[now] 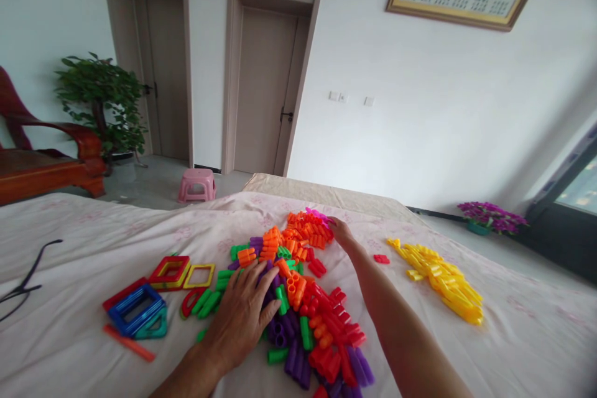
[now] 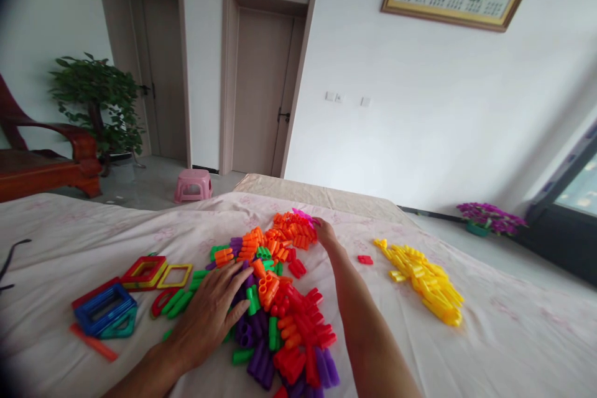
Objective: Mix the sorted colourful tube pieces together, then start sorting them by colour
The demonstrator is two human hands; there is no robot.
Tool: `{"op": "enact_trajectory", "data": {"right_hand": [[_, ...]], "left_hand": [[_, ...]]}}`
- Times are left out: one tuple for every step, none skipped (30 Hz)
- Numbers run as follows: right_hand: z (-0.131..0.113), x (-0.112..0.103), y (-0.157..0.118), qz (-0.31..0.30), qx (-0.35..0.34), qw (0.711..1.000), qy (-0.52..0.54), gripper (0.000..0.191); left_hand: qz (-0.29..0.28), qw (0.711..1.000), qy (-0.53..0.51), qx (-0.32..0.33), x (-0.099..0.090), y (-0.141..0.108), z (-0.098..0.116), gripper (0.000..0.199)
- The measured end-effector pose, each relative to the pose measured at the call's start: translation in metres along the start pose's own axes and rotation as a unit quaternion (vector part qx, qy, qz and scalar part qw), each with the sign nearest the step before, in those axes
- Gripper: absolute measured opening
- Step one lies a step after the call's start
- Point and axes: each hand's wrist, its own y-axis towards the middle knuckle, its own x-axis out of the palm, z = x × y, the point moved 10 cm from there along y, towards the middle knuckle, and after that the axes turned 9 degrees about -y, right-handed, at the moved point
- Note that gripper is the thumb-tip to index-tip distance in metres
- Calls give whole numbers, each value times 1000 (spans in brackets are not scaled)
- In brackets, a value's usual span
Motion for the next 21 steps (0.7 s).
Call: {"op": "enact_trajectory", "data": {"right_hand": [[-9, 7, -3, -7, -13, 1000, 14, 32], [-17, 13, -8, -12, -24, 999, 27, 33], [-25, 19, -13, -17, -34, 999, 38, 34], [-32, 25, -18, -22, -41, 998, 46, 34], [-39, 29, -24, -27, -48, 997, 54, 35], [-45, 33, -31, -33, -56, 996, 63, 36], [-52, 36, -38, -40, -66, 994, 73, 36], [-60, 38, -45, -45, -77, 992, 84, 36], [-68, 38, -53, -47, -88, 991, 94, 36], [-76, 36, -61, -50, -99, 989, 102, 35], [-84, 34, -69, -54, -109, 987, 107, 34], [-93, 32, -77, -61, -118, 985, 109, 33], [-102, 31, -84, -73, -128, 983, 113, 33], [-111, 30, -90, -91, -139, 979, 118, 34], [-120, 31, -95, -111, -151, 974, 125, 34], [-127, 31, -97, -127, -161, 970, 133, 35], [-130, 31, -96, -134, -166, 967, 139, 36], [-131, 29, -92, -128, -164, 968, 142, 37], [-127, 27, -84, -109, -154, 972, 140, 38], [-118, 23, -74, -76, -135, 979, 129, 40], [-108, 19, -63, -37, -113, 986, 114, 40]], "left_hand": [[0, 1000, -2, 0, 0, 0, 0, 49], [-1, 1000, -3, -1, 0, 0, 0, 49], [-2, 1000, -5, -3, 0, 0, 0, 49], [-2, 1000, -6, -3, 0, 1, -1, 49], [-1, 1000, -8, -4, 0, 0, -1, 49], [2, 1000, -8, -5, -1, 0, -1, 49], [4, 1000, -8, -6, -1, 0, -1, 48], [7, 1000, -8, -6, -2, 1, -1, 47], [10, 1000, -8, -7, -2, 1, -1, 47], [12, 1000, -8, -7, -3, 1, -1, 46], [15, 1000, -7, -6, -4, 1, 0, 44], [17, 1000, -7, -5, -5, 1, 1, 43], [20, 1000, -6, -4, -6, 1, 1, 42], [23, 1000, -4, -5, -8, 1, 2, 40], [28, 1000, -4, -6, -10, 1, 3, 38], [33, 999, -4, -9, -11, 1, 3, 36], [39, 999, -6, -12, -13, 1, 3, 34], [44, 999, -9, -15, -14, 0, 2, 34], [50, 999, -13, -17, -16, 0, 2, 33], [55, 998, -16, -17, -16, 0, 2, 34], [58, 998, -20, -15, -16, -1, 2, 35]]}}
